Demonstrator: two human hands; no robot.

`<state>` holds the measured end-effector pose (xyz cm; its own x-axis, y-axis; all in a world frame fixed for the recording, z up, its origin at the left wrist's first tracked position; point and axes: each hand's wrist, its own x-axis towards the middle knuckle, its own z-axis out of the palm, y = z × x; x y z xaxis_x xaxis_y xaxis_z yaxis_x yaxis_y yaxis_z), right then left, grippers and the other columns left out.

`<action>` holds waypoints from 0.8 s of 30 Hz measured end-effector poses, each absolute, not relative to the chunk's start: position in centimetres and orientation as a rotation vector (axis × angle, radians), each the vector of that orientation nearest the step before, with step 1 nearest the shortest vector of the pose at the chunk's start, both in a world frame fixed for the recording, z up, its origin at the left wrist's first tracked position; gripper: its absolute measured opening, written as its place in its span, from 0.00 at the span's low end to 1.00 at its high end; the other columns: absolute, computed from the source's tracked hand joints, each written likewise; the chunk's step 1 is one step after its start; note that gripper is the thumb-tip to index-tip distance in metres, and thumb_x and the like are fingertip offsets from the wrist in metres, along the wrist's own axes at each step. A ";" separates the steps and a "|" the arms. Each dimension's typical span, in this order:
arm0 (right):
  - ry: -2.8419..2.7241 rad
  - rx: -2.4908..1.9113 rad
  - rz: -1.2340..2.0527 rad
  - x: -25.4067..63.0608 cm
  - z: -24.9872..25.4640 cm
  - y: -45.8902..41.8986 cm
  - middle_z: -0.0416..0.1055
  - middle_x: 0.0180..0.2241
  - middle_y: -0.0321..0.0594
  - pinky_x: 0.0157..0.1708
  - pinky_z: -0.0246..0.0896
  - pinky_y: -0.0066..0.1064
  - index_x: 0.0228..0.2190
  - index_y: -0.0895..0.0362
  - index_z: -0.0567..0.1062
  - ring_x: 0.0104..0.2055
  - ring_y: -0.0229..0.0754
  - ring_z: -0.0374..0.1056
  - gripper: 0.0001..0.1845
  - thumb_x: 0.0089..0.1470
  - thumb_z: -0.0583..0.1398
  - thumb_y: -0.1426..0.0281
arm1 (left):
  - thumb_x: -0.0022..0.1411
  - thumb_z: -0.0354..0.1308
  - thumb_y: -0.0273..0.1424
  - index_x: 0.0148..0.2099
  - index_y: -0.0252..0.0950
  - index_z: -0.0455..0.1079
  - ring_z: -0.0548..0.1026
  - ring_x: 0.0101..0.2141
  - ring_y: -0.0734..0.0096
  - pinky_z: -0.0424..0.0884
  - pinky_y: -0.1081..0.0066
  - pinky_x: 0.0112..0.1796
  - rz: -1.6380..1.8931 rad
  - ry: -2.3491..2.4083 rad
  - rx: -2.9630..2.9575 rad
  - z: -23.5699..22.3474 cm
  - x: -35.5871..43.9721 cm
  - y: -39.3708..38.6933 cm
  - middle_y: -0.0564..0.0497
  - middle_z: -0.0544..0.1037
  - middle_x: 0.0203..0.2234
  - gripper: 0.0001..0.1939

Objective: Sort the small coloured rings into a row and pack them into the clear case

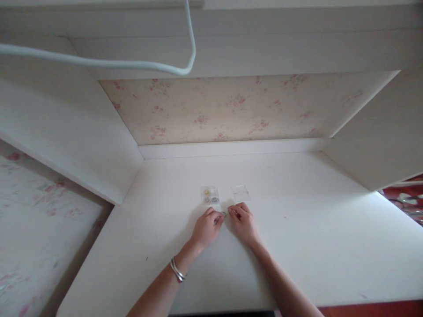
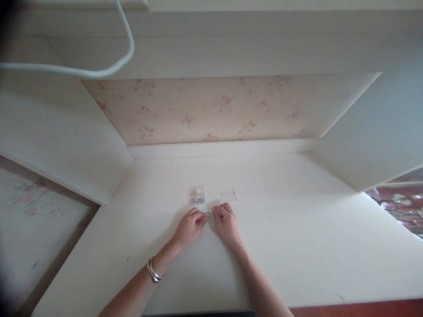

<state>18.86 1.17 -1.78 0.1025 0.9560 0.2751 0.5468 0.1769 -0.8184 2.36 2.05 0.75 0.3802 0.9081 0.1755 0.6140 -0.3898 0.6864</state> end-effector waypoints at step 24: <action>-1.592 -1.477 0.432 15.6 0.6 7.1 0.65 0.32 0.39 0.31 0.60 0.30 0.33 0.56 0.77 0.26 0.36 0.61 0.15 0.56 0.54 0.62 | 0.62 0.50 0.27 0.34 0.36 0.69 0.70 0.32 0.73 0.65 0.73 0.35 0.929 1.312 1.927 -0.5 2.0 1.2 0.51 0.70 0.30 0.07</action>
<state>15.61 7.07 0.55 0.1121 0.9234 0.3672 0.6113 0.2272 -0.7581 2.00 1.20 -0.50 0.2582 0.9441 0.2049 0.5067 -0.3129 0.8033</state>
